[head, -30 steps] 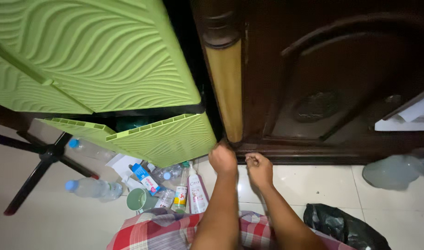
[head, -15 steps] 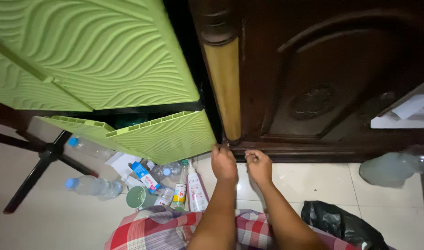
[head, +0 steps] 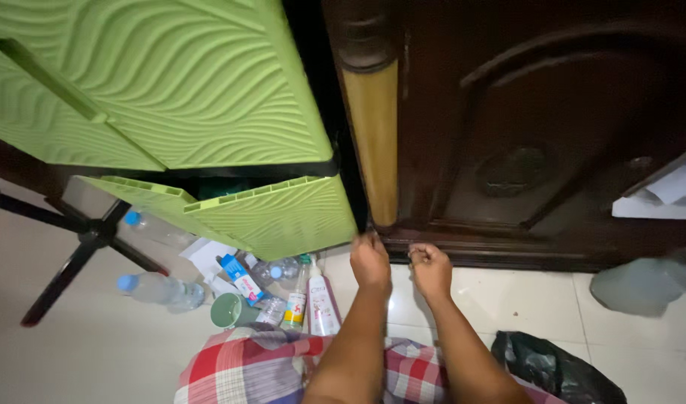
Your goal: The person cleans a wooden cabinet by spraying liquid from a spray bottle and wiping the surface with a tissue. They open and close the cabinet doors and drawers, then wipe the top surface of the cabinet.
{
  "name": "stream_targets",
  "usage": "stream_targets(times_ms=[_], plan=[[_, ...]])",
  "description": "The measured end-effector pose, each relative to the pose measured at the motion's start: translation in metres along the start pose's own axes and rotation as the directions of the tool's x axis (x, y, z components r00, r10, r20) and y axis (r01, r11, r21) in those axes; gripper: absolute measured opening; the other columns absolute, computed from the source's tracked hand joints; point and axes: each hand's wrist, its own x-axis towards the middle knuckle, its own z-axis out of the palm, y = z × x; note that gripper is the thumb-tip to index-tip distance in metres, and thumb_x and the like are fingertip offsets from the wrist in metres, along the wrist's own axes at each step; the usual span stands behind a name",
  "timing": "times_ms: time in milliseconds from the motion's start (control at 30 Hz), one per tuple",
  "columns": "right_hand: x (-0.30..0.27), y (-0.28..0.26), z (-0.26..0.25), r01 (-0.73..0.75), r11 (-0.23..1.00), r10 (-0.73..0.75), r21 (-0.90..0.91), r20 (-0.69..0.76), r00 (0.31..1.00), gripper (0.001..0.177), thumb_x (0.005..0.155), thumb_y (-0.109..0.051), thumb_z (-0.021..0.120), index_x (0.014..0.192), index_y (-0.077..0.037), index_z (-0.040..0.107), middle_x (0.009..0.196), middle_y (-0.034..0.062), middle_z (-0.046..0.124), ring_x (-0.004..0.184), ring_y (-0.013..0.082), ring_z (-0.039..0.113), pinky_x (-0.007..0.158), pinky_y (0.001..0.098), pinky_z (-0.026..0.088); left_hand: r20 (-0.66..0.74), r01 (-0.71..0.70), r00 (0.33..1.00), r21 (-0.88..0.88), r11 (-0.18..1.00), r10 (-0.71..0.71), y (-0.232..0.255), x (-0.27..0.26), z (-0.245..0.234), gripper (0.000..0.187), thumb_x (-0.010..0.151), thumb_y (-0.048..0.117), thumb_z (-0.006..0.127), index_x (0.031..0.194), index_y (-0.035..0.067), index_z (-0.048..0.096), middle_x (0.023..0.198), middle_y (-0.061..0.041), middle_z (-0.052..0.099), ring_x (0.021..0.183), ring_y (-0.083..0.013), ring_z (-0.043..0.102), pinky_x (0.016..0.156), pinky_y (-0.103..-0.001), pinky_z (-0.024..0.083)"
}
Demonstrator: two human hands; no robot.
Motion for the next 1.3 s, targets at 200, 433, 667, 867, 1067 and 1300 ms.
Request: stream_targets(times_ms=[200,433,667,867,1067,1300], plan=[[-0.008,-0.016,-0.002,-0.094,0.995,0.094,-0.018,0.000,0.996,0.016,0.094,-0.014,0.067,0.102,-0.005,0.077,0.079,0.0058,0.074,0.063,0.0128,0.066,0.054,0.0313,0.055,-0.062,0.167,0.981,-0.213,0.963,-0.183,0.003,-0.028,-0.013,0.017,0.092,0.010,0.063,0.102,0.002,0.074,0.100,-0.019,0.069,0.092,-0.0375,0.069,0.083,-0.044,0.055],[-0.009,-0.016,-0.009,-0.105,0.994,0.105,0.003,-0.005,0.994,0.017,0.094,-0.017,0.067,0.103,-0.006,0.077,0.079,0.0038,0.074,0.064,0.0121,0.067,0.055,0.0313,0.054,-0.059,0.177,0.982,-0.055,0.983,-0.180,0.012,0.002,-0.006,0.022,0.090,0.007,0.063,0.107,0.002,0.075,0.106,-0.022,0.068,0.096,-0.0418,0.066,0.087,-0.048,0.051],[-0.011,-0.014,-0.009,-0.088,0.996,0.088,0.003,-0.004,0.996,0.017,0.094,-0.016,0.066,0.101,-0.004,0.077,0.080,0.0029,0.074,0.066,0.0123,0.066,0.057,0.0311,0.055,-0.027,0.136,0.990,-0.070,0.988,-0.138,0.014,-0.001,-0.001,0.017,0.092,0.010,0.064,0.102,0.000,0.074,0.106,-0.023,0.068,0.098,-0.0423,0.066,0.088,-0.049,0.051],[-0.012,-0.008,-0.008,-0.078,0.997,0.078,0.012,-0.043,0.996,0.017,0.094,-0.014,0.066,0.101,-0.004,0.077,0.077,0.0052,0.073,0.065,0.0127,0.066,0.059,0.0305,0.053,-0.096,0.222,0.962,-0.265,0.938,-0.255,0.019,-0.012,0.017,0.012,0.090,0.006,0.062,0.098,-0.003,0.064,0.103,-0.023,0.066,0.088,-0.0398,0.069,0.079,-0.045,0.054],[-0.011,-0.003,-0.015,0.020,0.998,-0.031,-0.062,-0.175,0.984,0.016,0.094,-0.014,0.068,0.100,-0.002,0.077,0.080,0.0069,0.075,0.067,0.0137,0.067,0.064,0.0302,0.054,-0.057,0.291,0.947,-0.260,0.921,-0.316,0.031,-0.031,0.030,0.010,0.087,0.007,0.066,0.087,-0.002,0.070,0.088,-0.021,0.072,0.081,-0.0374,0.072,0.075,-0.043,0.057],[-0.010,0.004,-0.034,0.091,0.994,-0.106,-0.061,-0.311,0.944,0.017,0.092,-0.010,0.065,0.103,-0.002,0.076,0.088,0.0097,0.078,0.079,0.0148,0.071,0.077,0.0297,0.055,0.000,0.151,0.988,-0.168,0.974,-0.153,0.042,-0.042,0.038,0.011,0.087,0.009,0.069,0.093,0.000,0.073,0.094,-0.021,0.072,0.088,-0.0406,0.069,0.080,-0.046,0.054]])
